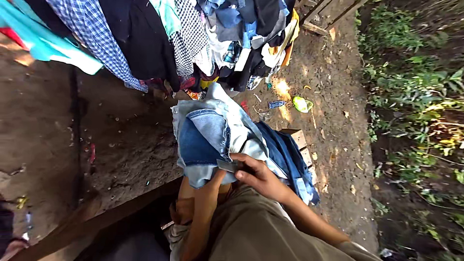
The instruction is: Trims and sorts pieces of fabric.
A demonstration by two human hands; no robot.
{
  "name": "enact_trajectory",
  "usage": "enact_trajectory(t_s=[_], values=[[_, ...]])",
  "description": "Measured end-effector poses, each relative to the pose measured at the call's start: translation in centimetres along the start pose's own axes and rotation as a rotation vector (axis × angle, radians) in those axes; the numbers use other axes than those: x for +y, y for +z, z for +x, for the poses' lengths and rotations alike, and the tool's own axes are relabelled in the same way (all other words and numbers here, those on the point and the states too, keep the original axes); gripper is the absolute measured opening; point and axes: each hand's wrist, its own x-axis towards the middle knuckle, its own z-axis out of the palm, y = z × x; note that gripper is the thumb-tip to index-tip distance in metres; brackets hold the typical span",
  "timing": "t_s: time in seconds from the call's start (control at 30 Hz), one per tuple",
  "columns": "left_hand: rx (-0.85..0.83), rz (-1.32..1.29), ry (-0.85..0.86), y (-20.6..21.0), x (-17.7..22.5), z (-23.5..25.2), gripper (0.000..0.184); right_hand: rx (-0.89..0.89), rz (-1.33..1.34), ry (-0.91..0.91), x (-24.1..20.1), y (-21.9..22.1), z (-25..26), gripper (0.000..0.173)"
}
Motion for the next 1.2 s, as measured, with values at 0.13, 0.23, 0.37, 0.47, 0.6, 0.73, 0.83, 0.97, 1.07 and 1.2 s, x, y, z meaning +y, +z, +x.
enact_trajectory(t_s=[0.13, 0.23, 0.37, 0.47, 0.6, 0.73, 0.83, 0.97, 1.07, 1.2], values=[[-0.056, 0.082, 0.021, -0.4, -0.1, -0.5, 0.038, 0.150, -0.383, -0.112, 1.5, 0.3, -0.9, 0.043], [-0.135, 0.095, 0.042, -1.3, -1.4, 0.1, 0.035, 0.247, -0.505, -0.194, 2.7, 0.5, -0.7, 0.039], [-0.156, 0.105, 0.073, -1.9, -2.3, 1.0, 0.036, 0.271, -0.213, -0.169, 3.0, 1.1, 0.5, 0.034], [-0.154, 0.110, 0.035, -1.9, -2.1, 0.7, 0.039, 0.228, 0.282, 0.051, 2.0, 0.6, 1.2, 0.028], [-0.102, 0.063, -0.021, -1.7, -2.0, 0.5, 0.039, 0.011, 0.538, 0.236, 1.0, -1.1, 0.8, 0.032], [-0.098, 0.002, 0.008, -0.6, -1.9, 0.7, 0.043, -0.050, 0.425, 0.187, 0.7, -1.3, -0.2, 0.049], [-0.044, 0.032, 0.025, -0.1, -1.9, 0.7, 0.039, 0.042, 0.009, -0.014, 1.3, -0.5, -0.8, 0.051], [-0.106, -0.016, -0.025, -0.7, -2.5, 0.8, 0.036, 0.166, -0.130, -0.085, 2.2, 0.2, -0.7, 0.039], [-0.086, -0.012, -0.029, -1.0, -2.5, 0.8, 0.037, 0.129, 0.448, 0.204, 0.8, 0.2, -0.3, 0.029], [-0.091, -0.040, -0.031, -1.1, -2.2, 0.7, 0.034, -0.030, 0.887, 0.559, -0.1, -1.5, -0.3, 0.037]])
